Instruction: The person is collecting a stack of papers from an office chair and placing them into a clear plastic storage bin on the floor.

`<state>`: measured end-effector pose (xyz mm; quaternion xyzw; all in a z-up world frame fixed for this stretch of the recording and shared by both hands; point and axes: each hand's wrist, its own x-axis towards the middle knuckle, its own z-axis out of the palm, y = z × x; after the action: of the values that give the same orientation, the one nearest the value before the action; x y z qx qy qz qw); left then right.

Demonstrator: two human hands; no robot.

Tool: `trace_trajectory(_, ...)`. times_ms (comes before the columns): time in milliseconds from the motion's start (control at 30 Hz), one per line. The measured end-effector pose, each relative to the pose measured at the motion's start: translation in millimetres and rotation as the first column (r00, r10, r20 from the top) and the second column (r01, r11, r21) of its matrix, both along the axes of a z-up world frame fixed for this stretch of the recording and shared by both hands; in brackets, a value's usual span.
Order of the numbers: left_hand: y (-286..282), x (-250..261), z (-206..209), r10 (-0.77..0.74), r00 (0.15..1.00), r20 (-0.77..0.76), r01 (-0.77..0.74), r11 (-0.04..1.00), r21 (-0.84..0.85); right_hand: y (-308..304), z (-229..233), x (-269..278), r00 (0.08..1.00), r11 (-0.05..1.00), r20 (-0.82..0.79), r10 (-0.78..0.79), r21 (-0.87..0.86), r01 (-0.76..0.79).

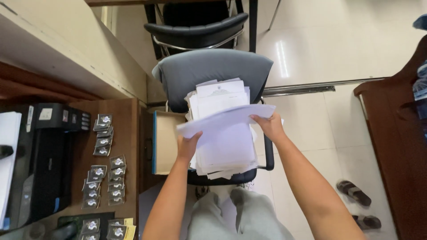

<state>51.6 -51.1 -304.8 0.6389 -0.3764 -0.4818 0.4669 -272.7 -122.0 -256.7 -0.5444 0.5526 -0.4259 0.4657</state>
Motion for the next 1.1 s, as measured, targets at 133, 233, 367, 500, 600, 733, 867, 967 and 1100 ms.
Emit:
trace_trajectory(133, -2.8, -3.1, -17.5, 0.104, 0.993, -0.056, -0.105, 0.994, -0.021, 17.3, -17.7, 21.6, 0.959, 0.979, -0.199, -0.204, -0.014, 0.205)
trace_trajectory(233, 1.4, -14.1, 0.1, 0.175, 0.942, -0.288, -0.19, 0.981, -0.026, 45.9, -41.0, 49.6, 0.791, 0.791, -0.035, -0.611, -0.062, 0.609)
trace_trajectory(367, 12.3, -35.1, 11.2, 0.265, 0.781, -0.566, -0.255, 0.962, 0.099, 63.6, -28.8, 73.6, 0.704, 0.743, 0.429, -0.566, 0.636, 0.209)
trace_trajectory(500, 28.0, -54.9, 24.2, 0.323, 0.624, -0.712, -0.242, 0.946, 0.217, 60.9, 6.9, 81.8, 0.38, 0.857, 0.872, -0.309, 0.429, -0.285)
trace_trajectory(600, 42.9, -61.4, 22.8, 0.311, 0.561, -0.767, -0.211, 0.95, 0.231, 58.7, 35.6, 88.0, 0.634, 0.905, 0.726, -0.266, 0.414, -0.093)
trace_trajectory(733, 54.4, -77.8, 32.1, 0.28, 0.51, -0.813, -0.231, 0.955, 0.184, 55.1, 43.9, 82.3, 0.737, 0.963, 0.646, -0.2, 0.27, 0.024)
trace_trajectory(867, 64.2, -76.1, 22.0, 0.271, 0.501, -0.822, -0.179, 0.962, 0.208, 47.2, 56.0, 69.5, 0.727, 0.979, 0.671, -0.149, 0.203, 0.013)
trace_trajectory(967, 65.5, -39.7, 28.8, 0.13, 0.329, -0.935, -0.155, 0.984, 0.082, 34.7, 57.7, 52.0, 0.759, 0.977, 0.634, -0.147, 0.215, 0.011)
trace_trajectory(1100, 48.0, 14.8, 117.1, -0.25, 0.583, -0.773, 0.256, 0.96, -0.117, 27.2, 75.6, 29.8, 0.786, 0.952, 0.612, -0.089, 0.284, -0.113)
